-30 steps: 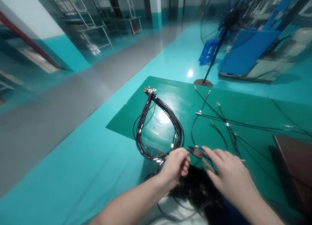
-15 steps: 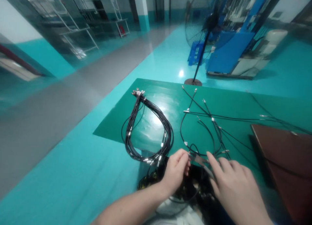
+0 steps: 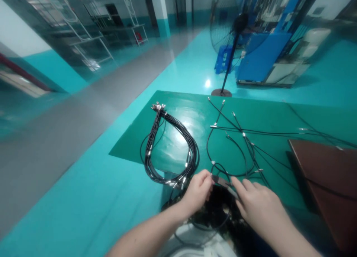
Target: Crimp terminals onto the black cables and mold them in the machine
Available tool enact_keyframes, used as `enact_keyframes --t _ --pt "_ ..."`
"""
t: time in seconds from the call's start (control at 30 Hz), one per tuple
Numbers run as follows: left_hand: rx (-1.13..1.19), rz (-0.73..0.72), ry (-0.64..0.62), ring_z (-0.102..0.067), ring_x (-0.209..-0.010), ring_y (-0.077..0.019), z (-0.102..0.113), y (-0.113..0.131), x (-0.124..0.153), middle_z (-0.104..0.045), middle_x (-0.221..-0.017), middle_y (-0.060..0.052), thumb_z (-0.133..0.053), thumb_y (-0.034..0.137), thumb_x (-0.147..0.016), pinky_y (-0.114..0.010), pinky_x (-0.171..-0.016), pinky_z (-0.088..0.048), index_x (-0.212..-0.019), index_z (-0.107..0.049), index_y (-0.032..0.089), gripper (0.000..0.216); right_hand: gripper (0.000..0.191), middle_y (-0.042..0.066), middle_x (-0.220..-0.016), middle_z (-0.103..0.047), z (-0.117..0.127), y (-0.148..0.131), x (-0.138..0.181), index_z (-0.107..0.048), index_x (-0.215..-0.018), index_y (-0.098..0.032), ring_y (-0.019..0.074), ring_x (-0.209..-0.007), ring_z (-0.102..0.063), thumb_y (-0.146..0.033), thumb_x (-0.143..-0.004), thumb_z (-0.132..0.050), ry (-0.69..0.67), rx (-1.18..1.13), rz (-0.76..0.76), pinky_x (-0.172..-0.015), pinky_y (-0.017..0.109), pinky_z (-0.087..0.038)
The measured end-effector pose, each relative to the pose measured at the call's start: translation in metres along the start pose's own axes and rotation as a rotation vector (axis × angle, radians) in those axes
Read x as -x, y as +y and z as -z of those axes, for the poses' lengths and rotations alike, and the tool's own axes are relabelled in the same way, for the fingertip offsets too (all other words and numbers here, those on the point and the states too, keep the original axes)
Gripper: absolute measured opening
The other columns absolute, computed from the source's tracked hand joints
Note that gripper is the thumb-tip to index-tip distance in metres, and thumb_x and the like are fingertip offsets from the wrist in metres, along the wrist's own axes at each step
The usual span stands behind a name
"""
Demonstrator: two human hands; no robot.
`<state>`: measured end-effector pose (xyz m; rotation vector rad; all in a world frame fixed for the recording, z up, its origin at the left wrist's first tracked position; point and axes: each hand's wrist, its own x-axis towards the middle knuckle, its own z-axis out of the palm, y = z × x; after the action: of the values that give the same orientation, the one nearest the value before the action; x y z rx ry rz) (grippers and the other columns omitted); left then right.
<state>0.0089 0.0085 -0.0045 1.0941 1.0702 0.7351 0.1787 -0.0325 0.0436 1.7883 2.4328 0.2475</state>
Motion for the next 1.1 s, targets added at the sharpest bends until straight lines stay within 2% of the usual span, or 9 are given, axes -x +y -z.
enact_keyframes --t 0.17,0.37,0.47,0.57,0.67,0.73,0.83,0.93,1.1 --pt "0.189 0.054 -0.026 -0.029 -0.035 -0.0055 0.005 -0.001 -0.005 -0.032 -0.044 0.008 -0.043 0.023 -0.072 -0.018 -0.036 -0.023 -0.061 -0.042 0.018 0.012 0.034 0.003 -0.074 -0.062 0.006 0.003 -0.008 -0.057 -0.106 -0.022 0.0191 -0.058 -0.058 -0.017 -0.073 -0.05 -0.15 -0.206 -0.007 -0.047 0.026 -0.03" --pt "0.458 0.122 -0.093 -0.02 -0.036 -0.0039 0.005 0.004 -0.001 -0.027 -0.041 0.008 -0.048 0.02 -0.066 -0.018 -0.037 -0.015 -0.057 -0.043 0.016 0.011 0.015 -0.004 -0.053 -0.049 0.013 0.018 -0.023 -0.055 -0.064 -0.019 0.0104 -0.052 -0.046 -0.013 -0.069 -0.042 -0.478 -0.897 -0.013 -0.048 0.021 -0.03" --pt "0.479 0.129 -0.111 -0.022 -0.037 -0.0043 0.005 0.005 0.0 -0.028 -0.041 0.008 -0.05 0.021 -0.068 -0.019 -0.038 -0.017 -0.056 -0.044 0.016 0.014 0.011 -0.006 -0.048 -0.044 0.003 0.027 -0.029 -0.055 -0.072 -0.017 0.0088 -0.043 -0.043 -0.019 -0.067 -0.046 -0.779 -1.265 -0.075 -0.042 0.019 -0.032" --pt "0.469 0.108 -0.14 -0.023 -0.037 -0.0044 0.006 0.005 0.0 -0.029 -0.041 0.008 -0.052 0.023 -0.07 -0.019 -0.039 -0.019 -0.057 -0.045 0.016 0.016 0.027 -0.006 -0.044 -0.049 -0.011 0.033 -0.033 -0.055 -0.088 -0.015 0.0104 -0.037 -0.045 -0.021 -0.062 -0.05 -1.06 -1.532 -0.113 -0.037 0.02 -0.036" --pt "0.433 0.105 -0.151 -0.024 -0.036 -0.0044 0.008 0.007 0.002 -0.03 -0.041 0.008 -0.053 0.025 -0.07 -0.019 -0.038 -0.019 -0.057 -0.046 0.016 0.018 0.036 -0.004 -0.046 -0.052 -0.016 0.033 -0.033 -0.053 -0.094 -0.014 0.0122 -0.038 -0.049 -0.023 -0.059 -0.049 -1.201 -1.649 -0.137 -0.039 0.023 -0.042" --pt "0.406 0.118 -0.137 -0.024 -0.036 -0.0046 0.009 0.009 0.002 -0.03 -0.04 0.007 -0.053 0.026 -0.071 -0.019 -0.037 -0.019 -0.057 -0.045 0.016 0.019 0.033 -0.005 -0.048 -0.051 -0.012 0.029 -0.03 -0.053 -0.092 -0.014 0.0115 -0.04 -0.048 -0.024 -0.062 -0.049 -1.11 -1.554 -0.14 -0.041 0.022 -0.041" --pt "0.433 0.148 -0.115 -0.025 -0.036 -0.0052 0.008 0.012 0.001 -0.032 -0.041 0.007 -0.051 0.024 -0.071 -0.019 -0.036 -0.02 -0.058 -0.046 0.016 0.016 0.016 -0.002 -0.056 -0.055 -0.002 0.018 -0.022 -0.058 -0.081 -0.018 0.0123 -0.052 -0.052 -0.023 -0.071 -0.046 -0.656 -1.089 -0.096 -0.05 0.023 -0.039" --pt "0.516 0.172 -0.101 -0.025 -0.037 -0.0054 0.003 0.012 0.002 -0.034 -0.045 0.006 -0.047 0.022 -0.072 -0.018 -0.035 -0.021 -0.06 -0.044 0.016 0.014 0.026 0.003 -0.079 -0.063 0.002 0.008 -0.009 -0.06 -0.097 -0.021 0.0189 -0.07 -0.058 -0.021 -0.076 -0.044 -0.245 -0.565 -0.076 -0.061 0.029 -0.042" --pt "0.559 0.145 -0.057 -0.027 -0.039 -0.0055 -0.003 0.01 0.006 -0.034 -0.048 0.006 -0.046 0.023 -0.077 -0.017 -0.035 -0.022 -0.062 -0.044 0.016 0.016 0.046 0.007 -0.087 -0.062 0.002 0.002 0.003 -0.054 -0.117 -0.019 0.0243 -0.074 -0.057 -0.023 -0.071 -0.056 0.03 -0.131 -0.021 -0.062 0.036 -0.045"
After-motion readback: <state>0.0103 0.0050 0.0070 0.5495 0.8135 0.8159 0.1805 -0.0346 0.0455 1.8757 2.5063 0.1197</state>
